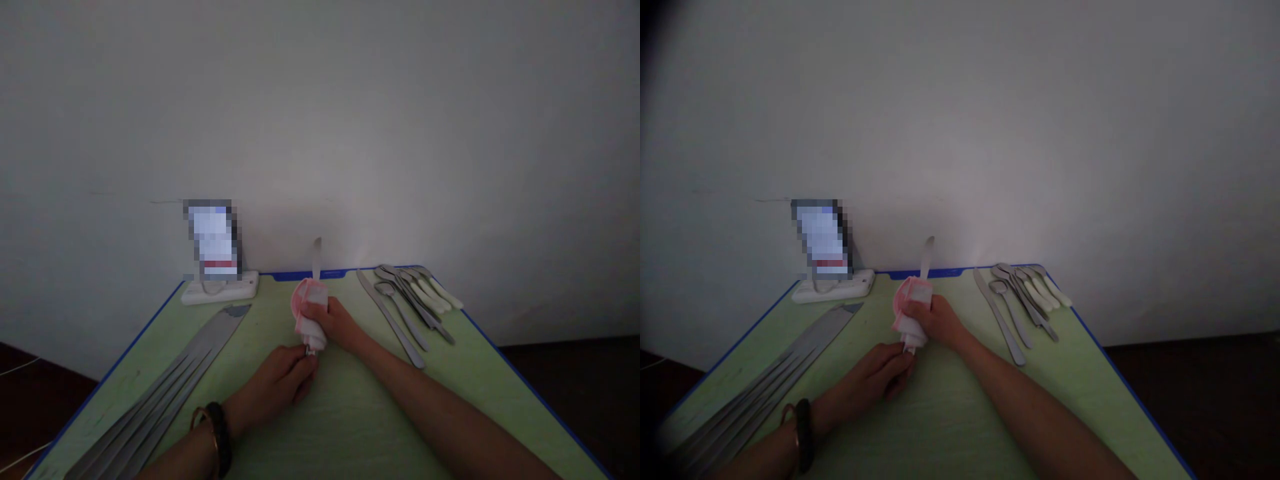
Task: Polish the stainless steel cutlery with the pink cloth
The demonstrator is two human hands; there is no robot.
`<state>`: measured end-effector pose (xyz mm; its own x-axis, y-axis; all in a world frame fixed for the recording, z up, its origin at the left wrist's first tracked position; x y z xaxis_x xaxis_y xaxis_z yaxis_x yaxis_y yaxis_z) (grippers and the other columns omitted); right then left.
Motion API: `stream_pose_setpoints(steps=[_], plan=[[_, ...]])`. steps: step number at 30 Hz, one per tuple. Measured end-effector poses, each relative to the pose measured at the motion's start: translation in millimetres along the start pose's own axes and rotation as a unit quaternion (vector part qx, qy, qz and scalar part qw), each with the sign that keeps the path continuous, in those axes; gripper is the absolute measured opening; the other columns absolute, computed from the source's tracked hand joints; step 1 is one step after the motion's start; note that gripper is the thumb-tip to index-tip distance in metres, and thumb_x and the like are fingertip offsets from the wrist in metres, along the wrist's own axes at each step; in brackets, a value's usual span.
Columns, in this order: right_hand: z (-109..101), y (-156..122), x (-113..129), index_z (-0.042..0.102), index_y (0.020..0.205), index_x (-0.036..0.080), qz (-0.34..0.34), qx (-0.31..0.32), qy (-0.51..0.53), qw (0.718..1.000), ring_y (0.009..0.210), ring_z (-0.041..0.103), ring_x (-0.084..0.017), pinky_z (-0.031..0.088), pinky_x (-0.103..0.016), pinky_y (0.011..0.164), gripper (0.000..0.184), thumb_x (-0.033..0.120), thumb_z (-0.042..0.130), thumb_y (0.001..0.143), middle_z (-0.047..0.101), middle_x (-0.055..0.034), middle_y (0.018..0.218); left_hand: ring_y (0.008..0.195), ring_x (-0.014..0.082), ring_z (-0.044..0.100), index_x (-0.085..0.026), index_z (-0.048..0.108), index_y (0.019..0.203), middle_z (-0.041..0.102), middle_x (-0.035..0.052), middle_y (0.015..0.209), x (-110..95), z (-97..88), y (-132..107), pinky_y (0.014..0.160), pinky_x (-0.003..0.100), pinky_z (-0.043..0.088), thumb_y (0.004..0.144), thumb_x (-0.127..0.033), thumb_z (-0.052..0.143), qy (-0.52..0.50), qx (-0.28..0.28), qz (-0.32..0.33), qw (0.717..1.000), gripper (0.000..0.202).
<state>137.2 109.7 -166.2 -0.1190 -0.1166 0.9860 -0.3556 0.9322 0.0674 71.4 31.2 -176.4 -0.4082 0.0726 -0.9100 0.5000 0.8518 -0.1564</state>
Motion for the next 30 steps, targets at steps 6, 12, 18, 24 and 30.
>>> stream_pose_setpoints(steps=[6, 12, 18, 24, 30], plan=[[-0.7, 0.6, 0.1, 0.047, 0.053, 0.017, -0.009, 0.003, -0.009, 1.0, 0.047, 0.035, -0.007, 0.028, -0.021, 0.045, 0.035, 0.043, 0.053, 0.075, 0.041, 0.0033, 0.05, 0.047, 0.0104, 0.041, -0.019, 0.044, 0.06, 0.044, -0.005, 0.049, 2.8, 0.5, -0.5, 0.052, 0.023, 0.035, 0.089, -0.039, 0.035, -0.005, 0.002, -0.011, 1.0, 0.036], [0.6, 2.0, -2.4, 0.047, 0.053, 0.016, -0.001, 0.004, -0.014, 1.0, 0.047, 0.036, -0.007, 0.028, -0.02, 0.043, 0.037, 0.046, 0.051, 0.075, 0.042, 0.0026, 0.05, 0.046, 0.0101, 0.041, -0.019, 0.043, 0.058, 0.043, -0.0053, 0.047, 2.0, -1.2, 1.2, 0.052, 0.022, 0.036, 0.089, -0.038, 0.034, 0.001, -0.003, -0.002, 1.0, 0.037], [1.3, 2.4, -3.0, 0.047, 0.054, 0.016, -0.001, 0.007, -0.009, 1.0, 0.047, 0.036, -0.007, 0.028, -0.02, 0.044, 0.037, 0.046, 0.052, 0.076, 0.043, 0.0027, 0.051, 0.046, 0.0099, 0.041, -0.019, 0.044, 0.058, 0.043, -0.0053, 0.048, 4.3, -1.0, 1.0, 0.052, 0.022, 0.035, 0.089, -0.039, 0.034, 0.006, -0.004, -0.001, 1.0, 0.038], [0.2, 2.3, -2.6, 0.046, 0.054, 0.016, -0.002, 0.002, -0.01, 1.0, 0.047, 0.035, -0.007, 0.028, -0.02, 0.044, 0.036, 0.044, 0.053, 0.075, 0.041, 0.0031, 0.051, 0.045, 0.0098, 0.04, -0.019, 0.044, 0.058, 0.043, -0.0055, 0.047, 3.6, -0.3, 0.2, 0.05, 0.022, 0.034, 0.089, -0.041, 0.034, -0.003, 0.0, -0.002, 1.0, 0.039], [1.1, 1.9, -1.3, 0.046, 0.055, 0.016, -0.004, 0.002, -0.005, 1.0, 0.048, 0.034, -0.007, 0.027, -0.02, 0.045, 0.035, 0.043, 0.053, 0.076, 0.04, 0.0033, 0.051, 0.046, 0.0097, 0.04, -0.019, 0.044, 0.059, 0.043, -0.0055, 0.048, 2.8, -0.5, 1.1, 0.05, 0.022, 0.035, 0.088, -0.04, 0.035, -0.004, -0.001, 0.001, 1.0, 0.038]])
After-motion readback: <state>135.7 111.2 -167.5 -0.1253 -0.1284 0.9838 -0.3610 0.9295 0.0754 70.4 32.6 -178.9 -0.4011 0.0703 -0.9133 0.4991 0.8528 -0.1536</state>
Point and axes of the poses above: each hand's wrist, its own y-axis towards the middle knuckle, its own z-axis out of the palm, x = y × z, the point moved 9 cm from there along y, towards the middle knuckle
